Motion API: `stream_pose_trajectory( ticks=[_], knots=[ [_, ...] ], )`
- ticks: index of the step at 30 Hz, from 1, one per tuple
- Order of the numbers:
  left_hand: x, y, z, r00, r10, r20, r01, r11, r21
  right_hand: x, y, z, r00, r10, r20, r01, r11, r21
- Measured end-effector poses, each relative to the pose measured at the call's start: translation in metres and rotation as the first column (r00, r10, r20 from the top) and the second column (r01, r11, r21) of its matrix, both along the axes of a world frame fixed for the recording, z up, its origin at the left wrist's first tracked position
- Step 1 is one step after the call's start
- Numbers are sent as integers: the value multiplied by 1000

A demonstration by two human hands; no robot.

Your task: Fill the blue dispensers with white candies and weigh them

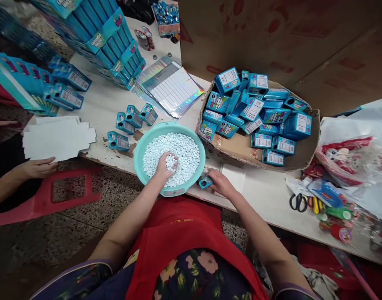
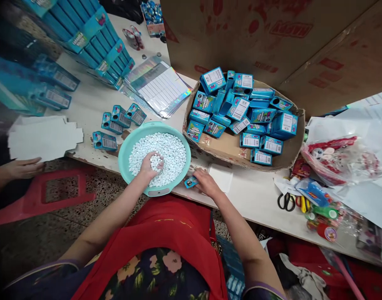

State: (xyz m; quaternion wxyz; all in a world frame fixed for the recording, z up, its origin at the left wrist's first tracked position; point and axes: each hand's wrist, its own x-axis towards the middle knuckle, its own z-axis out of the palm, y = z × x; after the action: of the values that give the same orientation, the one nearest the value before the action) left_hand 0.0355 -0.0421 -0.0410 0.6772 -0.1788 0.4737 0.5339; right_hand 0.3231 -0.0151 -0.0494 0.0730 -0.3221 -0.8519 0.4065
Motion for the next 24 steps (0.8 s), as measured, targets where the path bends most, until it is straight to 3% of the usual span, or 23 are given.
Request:
stream_pose_trajectory(
  ticks=[2, 4, 6, 8, 12, 14, 18, 21, 24],
  knots=[
    [0, 1, 2, 1000, 5, 9, -5, 1000, 2, 6, -14, 15, 997, -74, 5, 74, 997, -17],
    [0, 2, 8, 1000, -2, 17, 2, 1000, 14, 9, -32, 38, 972, -231, -39, 228, 972, -56],
    [0, 3, 22, 999, -17, 27, 15, 998, 62, 2, -46, 64, 895, -431, -118, 419, 901, -113],
    [2, 4, 44, 999, -32, 35, 27, 988, 153, -18, -51, 84, 817, -540, -203, 527, 842, -118],
    [12, 5, 93, 996, 9, -85, 24, 925, 380, -75, -42, 94, 805, -514, -297, 547, 837, 34],
    [19, 6, 104, 976, 77, -205, 29, 881, 473, -97, -35, 87, 821, -495, -285, 538, 838, 95],
    [28, 8, 95, 921, 165, -353, 35, 867, 497, -116, -30, 75, 836, -501, -225, 535, 834, 132],
    [27, 8, 83, 906, 191, -379, 22, 870, 492, -119, -31, 75, 840, -509, -189, 537, 830, 150],
    [26, 8, 82, 894, 192, -406, 35, 871, 490, -121, -31, 78, 841, -515, -165, 538, 829, 153]
  ],
)
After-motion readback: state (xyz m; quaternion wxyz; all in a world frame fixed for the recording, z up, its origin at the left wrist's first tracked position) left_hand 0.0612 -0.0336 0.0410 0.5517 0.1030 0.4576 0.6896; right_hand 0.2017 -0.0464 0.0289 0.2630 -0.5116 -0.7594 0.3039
